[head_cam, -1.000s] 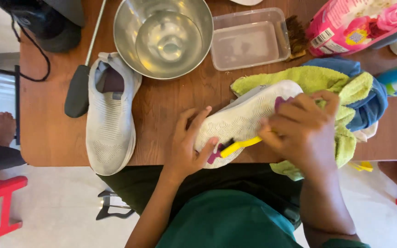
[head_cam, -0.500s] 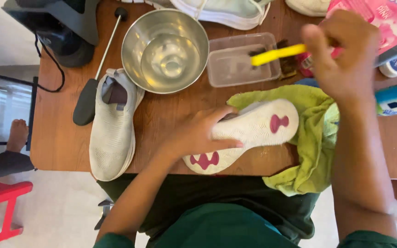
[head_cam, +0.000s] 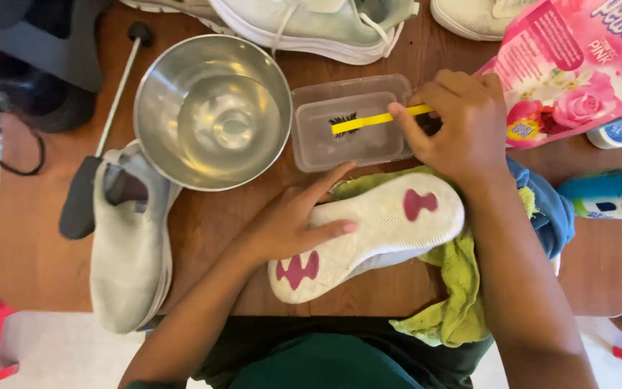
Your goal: Cleaning the sole of a shoe using a toothbrush, soapy water, and a cloth.
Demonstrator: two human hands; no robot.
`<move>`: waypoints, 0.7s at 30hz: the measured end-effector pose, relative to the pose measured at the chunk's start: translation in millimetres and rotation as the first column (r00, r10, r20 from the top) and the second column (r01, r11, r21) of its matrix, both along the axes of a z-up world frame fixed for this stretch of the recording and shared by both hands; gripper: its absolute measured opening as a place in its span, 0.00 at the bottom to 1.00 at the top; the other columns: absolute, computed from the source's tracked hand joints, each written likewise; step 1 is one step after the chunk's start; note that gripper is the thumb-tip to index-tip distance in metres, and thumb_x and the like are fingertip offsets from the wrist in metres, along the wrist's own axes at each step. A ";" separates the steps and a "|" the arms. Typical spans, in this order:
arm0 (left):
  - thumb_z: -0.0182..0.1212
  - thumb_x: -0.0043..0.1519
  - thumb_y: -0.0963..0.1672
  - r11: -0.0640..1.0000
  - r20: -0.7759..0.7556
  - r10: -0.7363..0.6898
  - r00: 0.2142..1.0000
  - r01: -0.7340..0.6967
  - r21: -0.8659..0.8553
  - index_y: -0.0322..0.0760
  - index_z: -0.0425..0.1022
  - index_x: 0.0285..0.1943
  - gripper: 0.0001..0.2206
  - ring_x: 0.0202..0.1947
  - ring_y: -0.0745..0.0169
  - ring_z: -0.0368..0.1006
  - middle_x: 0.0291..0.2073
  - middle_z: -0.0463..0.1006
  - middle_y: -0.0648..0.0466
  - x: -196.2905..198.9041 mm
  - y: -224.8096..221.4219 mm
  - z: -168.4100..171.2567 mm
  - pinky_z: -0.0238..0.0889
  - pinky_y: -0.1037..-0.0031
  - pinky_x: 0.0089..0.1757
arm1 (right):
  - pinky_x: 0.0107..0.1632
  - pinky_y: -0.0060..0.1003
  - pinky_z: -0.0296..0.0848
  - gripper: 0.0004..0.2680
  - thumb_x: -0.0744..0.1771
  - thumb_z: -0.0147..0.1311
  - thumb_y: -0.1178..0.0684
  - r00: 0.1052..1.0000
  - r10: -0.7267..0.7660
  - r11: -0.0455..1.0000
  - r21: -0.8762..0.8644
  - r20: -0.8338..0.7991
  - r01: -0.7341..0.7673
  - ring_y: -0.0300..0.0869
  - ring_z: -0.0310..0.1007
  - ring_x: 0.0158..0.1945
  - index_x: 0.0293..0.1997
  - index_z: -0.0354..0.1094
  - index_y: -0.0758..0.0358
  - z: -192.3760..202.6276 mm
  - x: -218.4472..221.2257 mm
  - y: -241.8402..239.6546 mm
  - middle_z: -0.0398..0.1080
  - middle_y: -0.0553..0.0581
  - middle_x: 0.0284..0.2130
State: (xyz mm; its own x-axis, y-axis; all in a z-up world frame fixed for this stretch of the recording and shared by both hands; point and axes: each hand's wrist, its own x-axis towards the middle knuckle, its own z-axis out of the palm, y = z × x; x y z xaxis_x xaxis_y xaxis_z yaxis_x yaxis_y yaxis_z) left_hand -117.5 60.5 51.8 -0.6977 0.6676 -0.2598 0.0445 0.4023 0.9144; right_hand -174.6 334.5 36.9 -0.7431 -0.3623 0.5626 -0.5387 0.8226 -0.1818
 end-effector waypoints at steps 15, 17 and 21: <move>0.53 0.66 0.53 0.999 -0.055 -0.027 0.998 0.028 0.028 0.44 0.44 0.80 0.35 0.72 0.43 0.61 0.73 0.63 0.41 -2.1 -2.1 -9.2 0.58 0.59 0.62 | 0.43 0.44 0.61 0.08 0.68 0.72 0.51 0.985 0.027 1.000 -0.005 0.172 -0.026 0.45 0.73 0.39 0.38 0.77 0.62 -2.4 -2.1 -5.4 0.71 0.55 0.37; 0.52 0.64 0.56 0.996 0.042 -0.037 0.998 0.040 -0.086 0.51 0.42 0.81 0.36 0.52 0.48 0.79 0.70 0.69 0.42 -6.1 -0.6 -7.4 0.70 0.62 0.48 | 0.37 0.42 0.61 0.07 0.68 0.72 0.52 0.985 0.038 0.999 0.000 0.171 -0.039 0.44 0.72 0.36 0.36 0.78 0.62 -0.7 -5.0 -5.7 0.71 0.55 0.34; 0.54 0.65 0.54 1.000 -0.017 -0.007 1.000 0.007 -0.016 0.46 0.41 0.81 0.37 0.69 0.41 0.65 0.71 0.67 0.40 -4.3 -1.0 -16.3 0.62 0.59 0.58 | 0.37 0.41 0.63 0.07 0.68 0.71 0.52 0.980 0.023 1.000 -0.005 0.198 -0.023 0.44 0.74 0.36 0.40 0.78 0.64 3.0 -5.8 -7.3 0.74 0.56 0.36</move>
